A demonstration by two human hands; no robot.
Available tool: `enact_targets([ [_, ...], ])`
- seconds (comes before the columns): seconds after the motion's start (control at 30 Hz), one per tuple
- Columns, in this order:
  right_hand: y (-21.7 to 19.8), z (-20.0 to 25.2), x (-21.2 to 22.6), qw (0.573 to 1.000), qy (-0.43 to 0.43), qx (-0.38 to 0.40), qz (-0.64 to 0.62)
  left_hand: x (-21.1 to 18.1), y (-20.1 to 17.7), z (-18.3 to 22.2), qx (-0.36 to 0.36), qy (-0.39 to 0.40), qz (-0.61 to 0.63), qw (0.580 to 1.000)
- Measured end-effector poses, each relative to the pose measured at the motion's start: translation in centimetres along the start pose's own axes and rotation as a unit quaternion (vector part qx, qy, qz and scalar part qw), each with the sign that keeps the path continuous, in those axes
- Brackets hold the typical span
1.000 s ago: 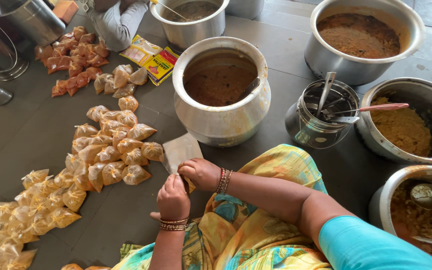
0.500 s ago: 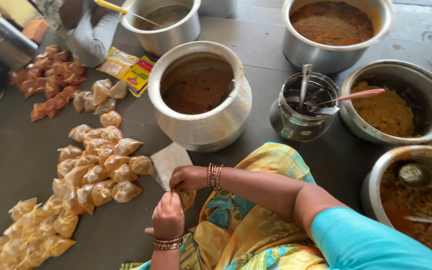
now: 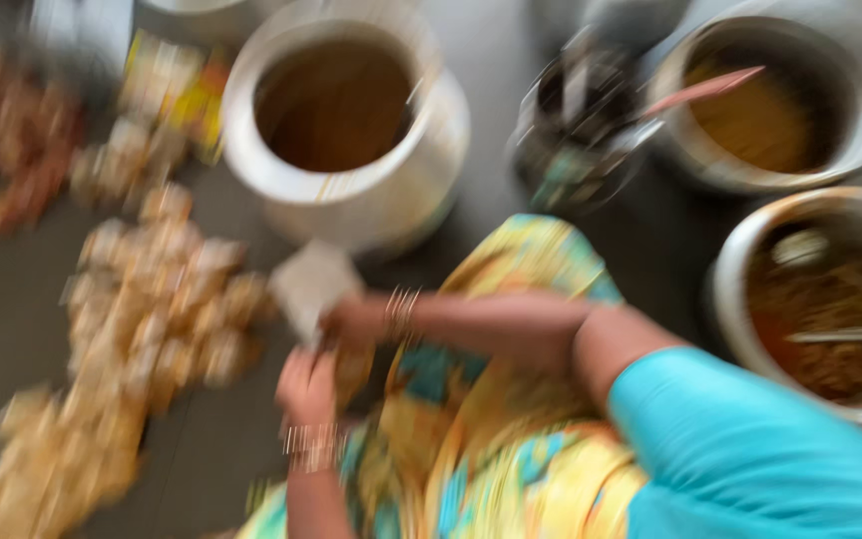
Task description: The person scoops a brown paste from a large metal pot into small plastic bags using a ladle, then ties each bag and places it on the floor. The process is repeated continuously.
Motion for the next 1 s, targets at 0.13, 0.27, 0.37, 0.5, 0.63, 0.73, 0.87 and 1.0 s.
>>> enact_targets([
  [0.13, -2.1, 1.0, -0.3, 0.986, 0.022, -0.094, 0.137, 8.9, 2.8, 1.5, 0.058, -0.216, 0.176, 0.959],
  [0.27, -3.4, 3.6, 5.2, 0.970, -0.154, -0.164, 0.087, 10.2, 4.6, 2.4, 0.044, -0.318, 0.376, 0.869],
  [0.37, -3.3, 4.1, 6.9, 0.968, -0.193, -0.150, 0.052, 8.3, 4.3, 2.2, 0.034, -0.279, 0.384, 0.880],
  [0.5, -3.1, 3.7, 6.6, 0.980, -0.157, -0.084, -0.084, 4.0, 0.9, 0.8, -0.027, -0.116, 0.134, 0.984],
  [0.63, -3.2, 3.8, 6.8, 0.979, -0.179, -0.093, -0.041, 0.2, -0.5, 0.4, -0.053, -0.040, -0.054, 0.996],
  [0.73, -2.7, 4.3, 7.4, 0.963, -0.220, -0.144, 0.052, -0.4, -0.5, 0.4, -0.050, -0.084, -0.062, 0.993],
  [0.87, -2.4, 3.9, 6.8, 0.958, -0.231, -0.163, 0.044, -1.5, -0.7, 0.5, -0.055, -0.071, -0.087, 0.992],
  [1.0, -1.7, 2.8, 4.6, 0.963, -0.222, -0.118, -0.099, -3.2, -0.3, 1.0, -0.059, 0.009, -0.187, 0.980],
])
Point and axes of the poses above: each hand's wrist, its own z-axis away from the middle knuckle, its own y-axis out of the palm, x = y × z, the point moved 8 cm from there along -z, towards the middle knuckle, and after that the axes turned 4 degrees about x, right-handed, at the moved point
